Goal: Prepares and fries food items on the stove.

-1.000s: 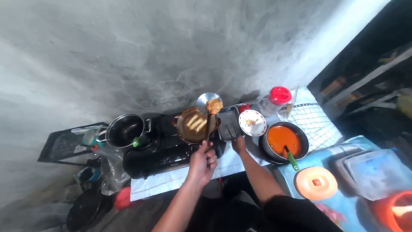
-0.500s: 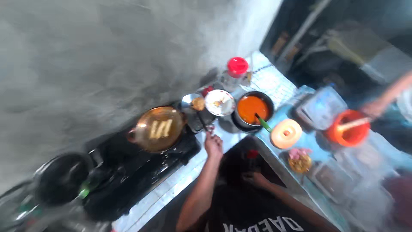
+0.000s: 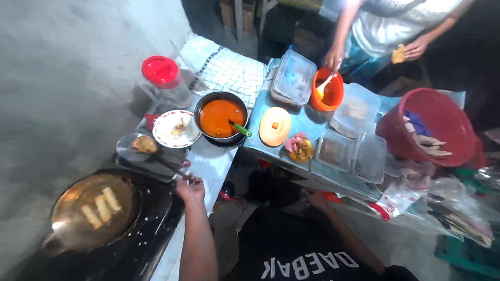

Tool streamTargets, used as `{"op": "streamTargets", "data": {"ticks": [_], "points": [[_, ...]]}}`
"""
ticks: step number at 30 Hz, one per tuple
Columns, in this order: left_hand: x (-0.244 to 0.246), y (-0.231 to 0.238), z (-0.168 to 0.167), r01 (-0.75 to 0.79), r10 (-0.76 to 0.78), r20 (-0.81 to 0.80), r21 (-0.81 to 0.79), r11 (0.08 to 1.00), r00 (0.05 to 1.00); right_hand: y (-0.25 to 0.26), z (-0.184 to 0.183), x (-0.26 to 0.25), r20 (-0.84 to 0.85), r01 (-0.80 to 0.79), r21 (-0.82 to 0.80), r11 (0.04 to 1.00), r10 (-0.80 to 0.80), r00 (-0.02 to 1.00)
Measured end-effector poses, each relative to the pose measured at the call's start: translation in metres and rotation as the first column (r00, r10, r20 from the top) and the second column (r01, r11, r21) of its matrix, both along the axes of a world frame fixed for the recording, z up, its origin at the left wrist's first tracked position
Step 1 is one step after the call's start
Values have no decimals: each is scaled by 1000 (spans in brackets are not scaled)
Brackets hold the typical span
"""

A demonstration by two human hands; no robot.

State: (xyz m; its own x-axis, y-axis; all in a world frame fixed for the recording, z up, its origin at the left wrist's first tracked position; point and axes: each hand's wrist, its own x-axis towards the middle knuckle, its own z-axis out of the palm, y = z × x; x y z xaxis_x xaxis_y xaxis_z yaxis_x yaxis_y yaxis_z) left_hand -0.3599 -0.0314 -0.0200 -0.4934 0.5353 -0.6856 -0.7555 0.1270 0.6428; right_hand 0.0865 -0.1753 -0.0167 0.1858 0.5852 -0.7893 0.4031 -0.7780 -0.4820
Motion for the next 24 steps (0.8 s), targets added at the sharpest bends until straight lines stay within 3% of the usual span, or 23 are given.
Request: {"op": "streamTargets", "data": {"ticks": [4,10,12,14,16,20,24], "points": [[39,-16,14,-102,108,68,-91,991,992,-14,-15,17,-62,-101,19,995,102,993],[83,-9,15,27,-22,47,-104,994,999,-31,-17,29,-77,-179,25,984,180,981],[80,12,11,139,-139,-5,-60,989,990,-30,-14,27,-100,-76,60,995,82,992],[81,40,6,218,-224,-88,-74,973,971,-28,-14,28,-161,140,115,983,-121,980],[74,71,2,199,-212,-121,-111,974,970,-9,-11,26,-188,311,207,927,-275,943],[55,127,-22,170,-183,-100,-124,978,978,45,2,17,-189,411,293,863,-370,910],[52,155,-41,138,-173,-161,-209,968,972,79,-17,7,-343,654,247,715,-567,749]]}}
